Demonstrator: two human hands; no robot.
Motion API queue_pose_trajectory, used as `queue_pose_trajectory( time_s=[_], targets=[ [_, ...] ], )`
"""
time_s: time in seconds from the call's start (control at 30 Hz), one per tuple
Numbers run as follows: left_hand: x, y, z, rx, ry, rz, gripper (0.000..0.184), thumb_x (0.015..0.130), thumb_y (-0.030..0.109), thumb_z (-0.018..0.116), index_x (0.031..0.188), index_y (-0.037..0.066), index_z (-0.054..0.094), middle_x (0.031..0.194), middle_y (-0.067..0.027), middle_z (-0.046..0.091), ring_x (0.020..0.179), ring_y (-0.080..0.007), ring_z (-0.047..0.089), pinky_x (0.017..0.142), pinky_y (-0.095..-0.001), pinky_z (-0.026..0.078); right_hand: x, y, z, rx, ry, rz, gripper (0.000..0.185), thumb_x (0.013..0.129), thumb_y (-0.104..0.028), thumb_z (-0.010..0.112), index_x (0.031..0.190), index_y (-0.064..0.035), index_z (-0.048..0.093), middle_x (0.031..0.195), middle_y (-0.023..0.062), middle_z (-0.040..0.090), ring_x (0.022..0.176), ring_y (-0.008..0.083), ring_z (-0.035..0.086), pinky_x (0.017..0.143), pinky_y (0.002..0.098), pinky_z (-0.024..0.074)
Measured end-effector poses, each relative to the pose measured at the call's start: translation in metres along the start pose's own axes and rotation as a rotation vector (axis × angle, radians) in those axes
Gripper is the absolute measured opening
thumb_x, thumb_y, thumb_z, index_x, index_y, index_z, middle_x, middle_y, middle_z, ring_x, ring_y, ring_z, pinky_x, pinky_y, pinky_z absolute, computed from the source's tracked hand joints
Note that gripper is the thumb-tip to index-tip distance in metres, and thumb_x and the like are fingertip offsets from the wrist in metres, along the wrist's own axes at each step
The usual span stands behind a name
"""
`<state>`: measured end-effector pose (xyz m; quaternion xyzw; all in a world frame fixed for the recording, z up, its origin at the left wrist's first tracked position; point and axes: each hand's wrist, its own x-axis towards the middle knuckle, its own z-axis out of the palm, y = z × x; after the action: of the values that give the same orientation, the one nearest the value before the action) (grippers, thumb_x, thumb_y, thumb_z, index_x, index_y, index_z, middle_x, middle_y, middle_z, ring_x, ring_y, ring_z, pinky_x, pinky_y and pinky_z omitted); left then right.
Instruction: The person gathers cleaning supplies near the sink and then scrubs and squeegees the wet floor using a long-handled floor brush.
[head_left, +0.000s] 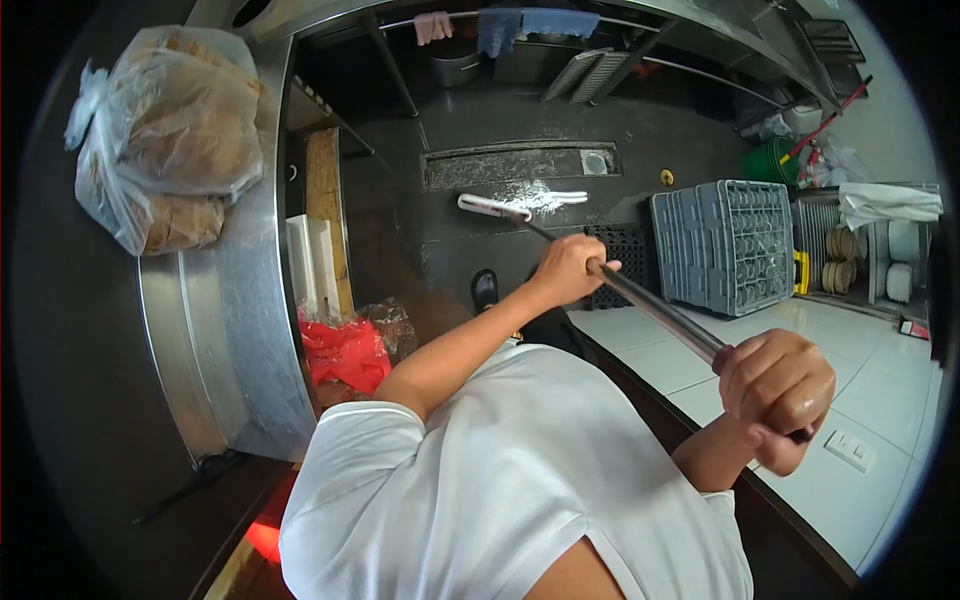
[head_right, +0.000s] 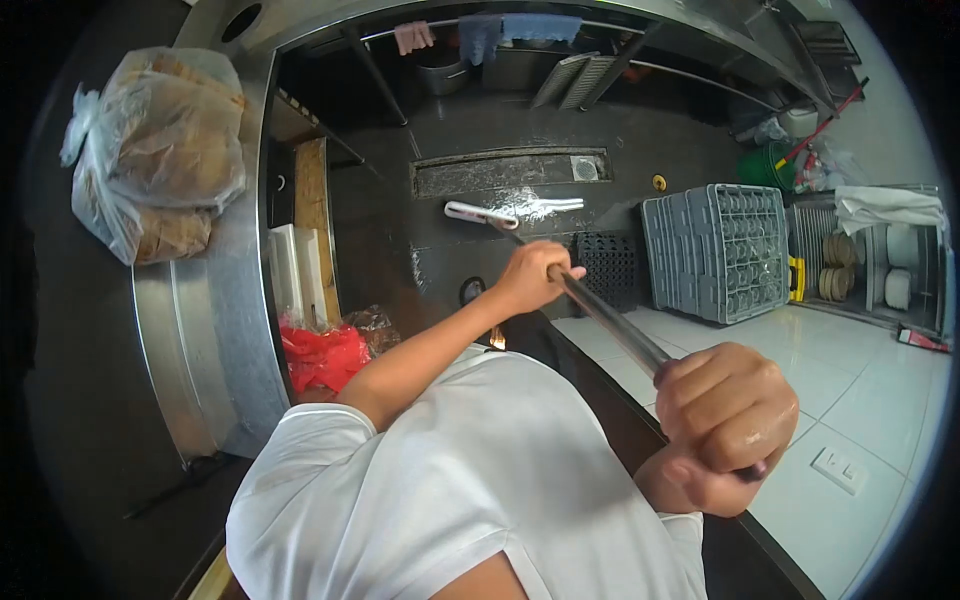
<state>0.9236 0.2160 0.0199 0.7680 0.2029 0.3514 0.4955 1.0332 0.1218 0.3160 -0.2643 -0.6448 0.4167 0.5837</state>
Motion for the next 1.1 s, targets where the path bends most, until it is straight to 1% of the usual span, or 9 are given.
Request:
queue_pose_trajectory(
  time_s=[0.03, 0.13, 0.27, 0.33, 0.53, 0.63, 0.73, 0.83, 1.1],
  targets=[
    [-0.003, 0.000, 0.007, -0.009, -0.069, -0.038, 0.040, 0.091, 0.021, 0.071, 0.063, -0.001, 0.052, 0.060, -0.0178, 0.051, 0.059, -0.0388, 0.054, 0.057, -0.0471, 0.042, -0.001, -0.001, -0.008, 0.060, -0.033, 0.005, 0.032, 0.060, 0.007, 0.060, 0.048, -0.0079, 0.034, 0.043, 0.0013, 0.034, 0.032, 0.0173, 0.034, 0.037, 0.0309, 0.0254],
    [-0.001, -0.029, 0.027, 0.044, -0.204, -0.127, 0.038, 0.093, 0.023, 0.068, 0.065, 0.000, 0.055, 0.062, -0.0201, 0.054, 0.064, -0.0436, 0.055, 0.058, -0.0484, 0.042, -0.010, 0.027, -0.021, -0.011, 0.331, 0.098, 0.034, 0.059, 0.006, 0.061, 0.048, -0.0079, 0.033, 0.043, 0.0019, 0.035, 0.032, 0.0167, 0.034, 0.037, 0.0307, 0.0264],
    [0.030, -0.078, 0.064, -0.056, -0.156, -0.022, 0.033, 0.094, 0.026, 0.065, 0.071, 0.003, 0.062, 0.072, -0.0217, 0.062, 0.072, -0.0446, 0.061, 0.062, -0.0507, 0.045, -0.001, 0.050, -0.049, -0.271, 0.305, 0.202, 0.040, 0.064, 0.008, 0.064, 0.050, -0.0070, 0.029, 0.046, 0.0015, 0.034, 0.038, 0.0149, 0.033, 0.042, 0.0322, 0.0212],
    [0.057, -0.103, 0.074, 0.039, -0.268, -0.309, 0.035, 0.095, 0.028, 0.063, 0.071, 0.002, 0.061, 0.071, -0.0210, 0.061, 0.070, -0.0443, 0.059, 0.062, -0.0492, 0.045, -0.015, 0.084, -0.063, -0.372, 0.228, 0.302, 0.040, 0.065, 0.008, 0.062, 0.053, -0.0055, 0.027, 0.047, 0.0025, 0.029, 0.039, 0.0158, 0.029, 0.043, 0.0337, 0.0189],
    [0.123, -0.075, 0.123, 0.024, -0.062, -0.036, 0.039, 0.095, 0.019, 0.065, 0.064, -0.001, 0.051, 0.060, -0.0206, 0.050, 0.056, -0.0403, 0.048, 0.054, -0.0455, 0.039, -0.025, 0.038, -0.092, -0.328, 0.410, 0.069, 0.032, 0.054, 0.004, 0.059, 0.050, -0.0055, 0.029, 0.046, 0.0033, 0.029, 0.036, 0.0198, 0.030, 0.041, 0.0340, 0.0193],
    [0.126, -0.025, 0.137, 0.022, -0.040, 0.042, 0.042, 0.096, 0.020, 0.064, 0.063, -0.001, 0.047, 0.063, -0.0199, 0.050, 0.062, -0.0410, 0.052, 0.062, -0.0482, 0.042, -0.035, -0.010, -0.123, -0.206, 0.061, -0.115, 0.035, 0.062, 0.005, 0.061, 0.048, -0.0072, 0.032, 0.043, 0.0025, 0.033, 0.031, 0.0195, 0.033, 0.038, 0.0329, 0.0196],
    [0.115, -0.006, 0.159, 0.034, -0.135, 0.034, 0.042, 0.096, 0.021, 0.062, 0.063, 0.000, 0.047, 0.064, -0.0198, 0.052, 0.063, -0.0420, 0.053, 0.062, -0.0496, 0.042, -0.050, -0.036, -0.150, -0.099, 0.038, -0.152, 0.036, 0.065, 0.005, 0.062, 0.049, -0.0083, 0.032, 0.043, 0.0020, 0.034, 0.031, 0.0179, 0.032, 0.036, 0.0317, 0.0196],
    [0.122, -0.024, 0.181, 0.058, -0.289, -0.030, 0.041, 0.097, 0.022, 0.061, 0.063, 0.001, 0.049, 0.064, -0.0205, 0.054, 0.062, -0.0433, 0.055, 0.060, -0.0514, 0.042, -0.082, -0.004, -0.174, -0.120, 0.536, -0.135, 0.042, 0.072, 0.005, 0.063, 0.054, -0.0106, 0.029, 0.043, 0.0009, 0.033, 0.033, 0.0141, 0.031, 0.035, 0.0289, 0.0208],
    [0.183, -0.108, 0.252, 0.133, -0.255, -0.078, 0.040, 0.099, 0.029, 0.060, 0.070, 0.002, 0.058, 0.067, -0.0212, 0.060, 0.066, -0.0453, 0.059, 0.060, -0.0513, 0.045, -0.090, 0.038, -0.220, -0.325, 0.679, 0.157, 0.042, 0.070, -0.001, 0.066, 0.054, -0.0065, 0.028, 0.049, 0.0012, 0.029, 0.044, 0.0133, 0.029, 0.046, 0.0322, 0.0178]
  ],
)
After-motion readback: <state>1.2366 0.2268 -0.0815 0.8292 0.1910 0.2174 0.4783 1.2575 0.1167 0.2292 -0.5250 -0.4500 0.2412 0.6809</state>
